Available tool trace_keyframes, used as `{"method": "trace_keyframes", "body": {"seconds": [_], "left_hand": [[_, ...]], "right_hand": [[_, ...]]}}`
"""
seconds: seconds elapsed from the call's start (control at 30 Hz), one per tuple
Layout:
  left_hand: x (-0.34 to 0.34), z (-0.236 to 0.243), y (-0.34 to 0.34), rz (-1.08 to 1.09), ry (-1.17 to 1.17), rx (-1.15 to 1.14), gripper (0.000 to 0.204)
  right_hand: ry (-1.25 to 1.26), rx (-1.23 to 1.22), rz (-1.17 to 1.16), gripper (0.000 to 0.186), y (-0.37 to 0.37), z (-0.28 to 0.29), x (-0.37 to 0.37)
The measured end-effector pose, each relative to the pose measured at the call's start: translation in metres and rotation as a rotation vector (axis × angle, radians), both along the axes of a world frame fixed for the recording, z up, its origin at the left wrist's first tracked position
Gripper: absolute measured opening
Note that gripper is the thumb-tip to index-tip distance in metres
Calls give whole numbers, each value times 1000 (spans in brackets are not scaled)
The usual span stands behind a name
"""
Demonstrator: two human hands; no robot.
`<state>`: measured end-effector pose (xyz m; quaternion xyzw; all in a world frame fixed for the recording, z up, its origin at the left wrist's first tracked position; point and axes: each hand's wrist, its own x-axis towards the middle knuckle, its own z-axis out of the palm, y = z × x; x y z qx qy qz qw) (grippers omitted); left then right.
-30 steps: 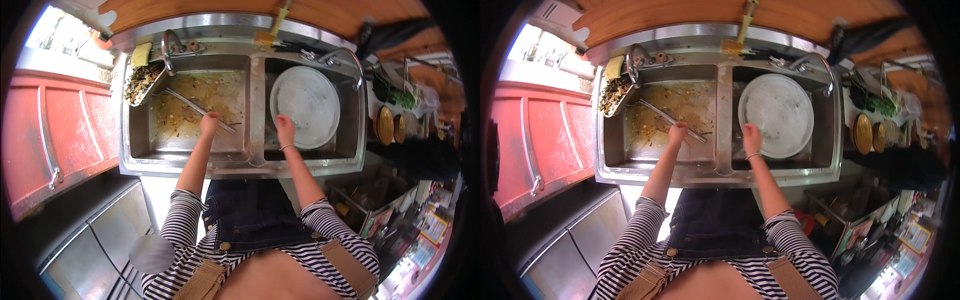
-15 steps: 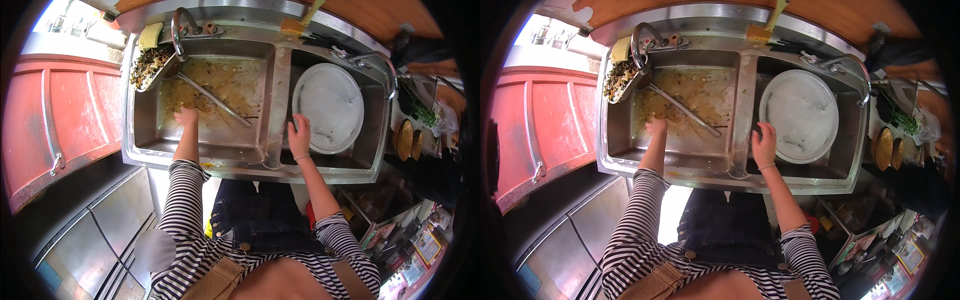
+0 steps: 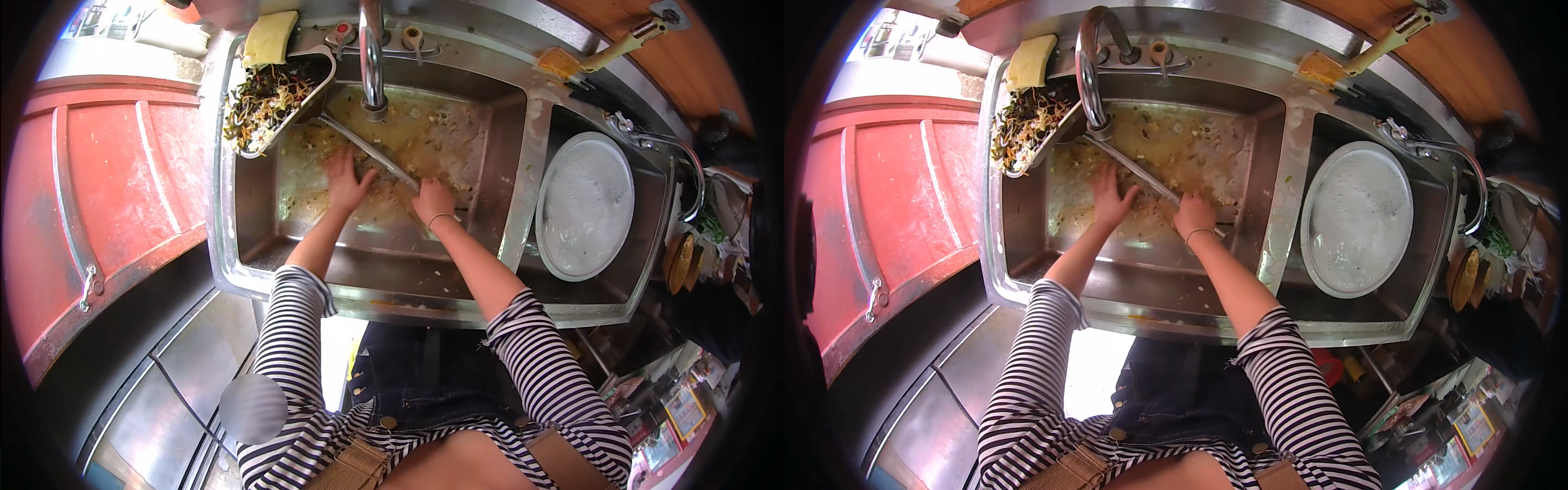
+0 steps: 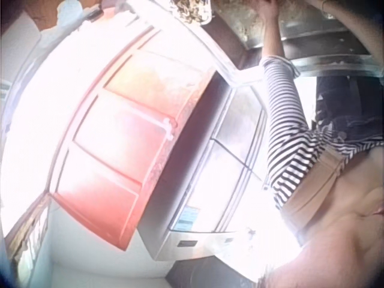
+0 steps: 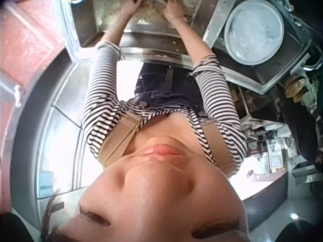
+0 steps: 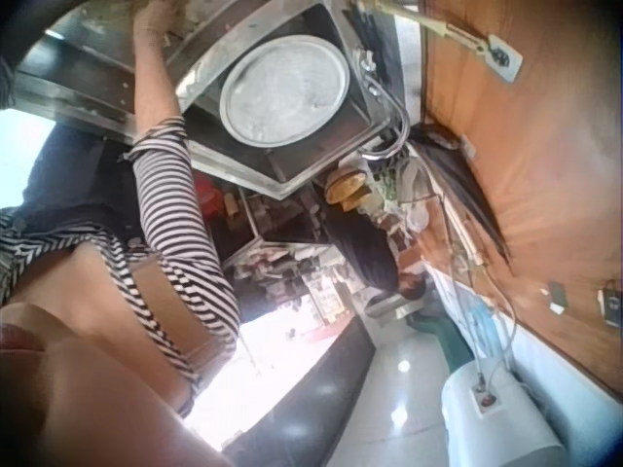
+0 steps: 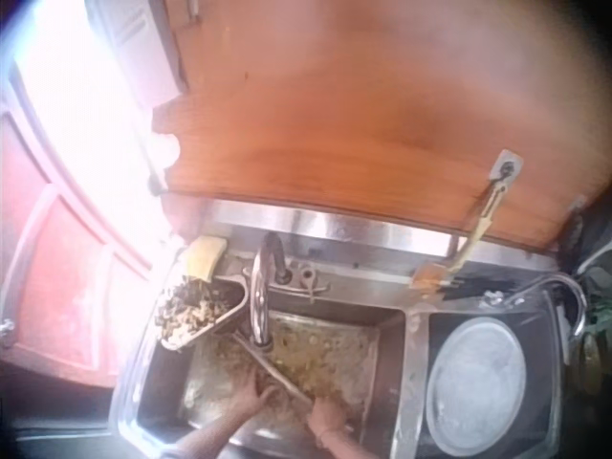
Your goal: The person collects used bowls, a small metal bowl, chopsticks, and a spoon from a dining table, carries them to the kitchen sink, and washes each item with a sponge under running water. The person then rinses the sink basin and a large white basin before placing the cleaned items aside.
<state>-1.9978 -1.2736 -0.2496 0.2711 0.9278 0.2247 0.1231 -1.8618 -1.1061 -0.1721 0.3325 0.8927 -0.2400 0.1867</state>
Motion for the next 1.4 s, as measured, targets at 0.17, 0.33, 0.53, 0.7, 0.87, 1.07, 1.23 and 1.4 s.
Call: {"method": "trace_keyframes", "body": {"seconds": [0.17,0.33,0.53,0.7,0.87,1.07,1.23,1.4], "left_hand": [[24,10,48,-156,118,95,68],[41,9,58,-124,192,-98,53],[43,8,60,-170,139,-168,26],[41,10,59,-166,165,-94,23],[43,2,57,-182,180,-81,22],[36,-11,54,-201,145,-28,22],[19,12,57,-104,-19,170,31],[-28,110,38,172,-188,504,27]], "right_hand": [[206,86,-105,19,31,51,-9],[233,336,175,13,74,107,-25],[376,731,443,22,150,153,-7],[497,875,399,32,203,146,8],[585,822,436,42,217,123,12],[626,782,413,47,217,122,8],[406,635,333,51,223,137,-1],[244,455,272,56,229,151,-7]]}}
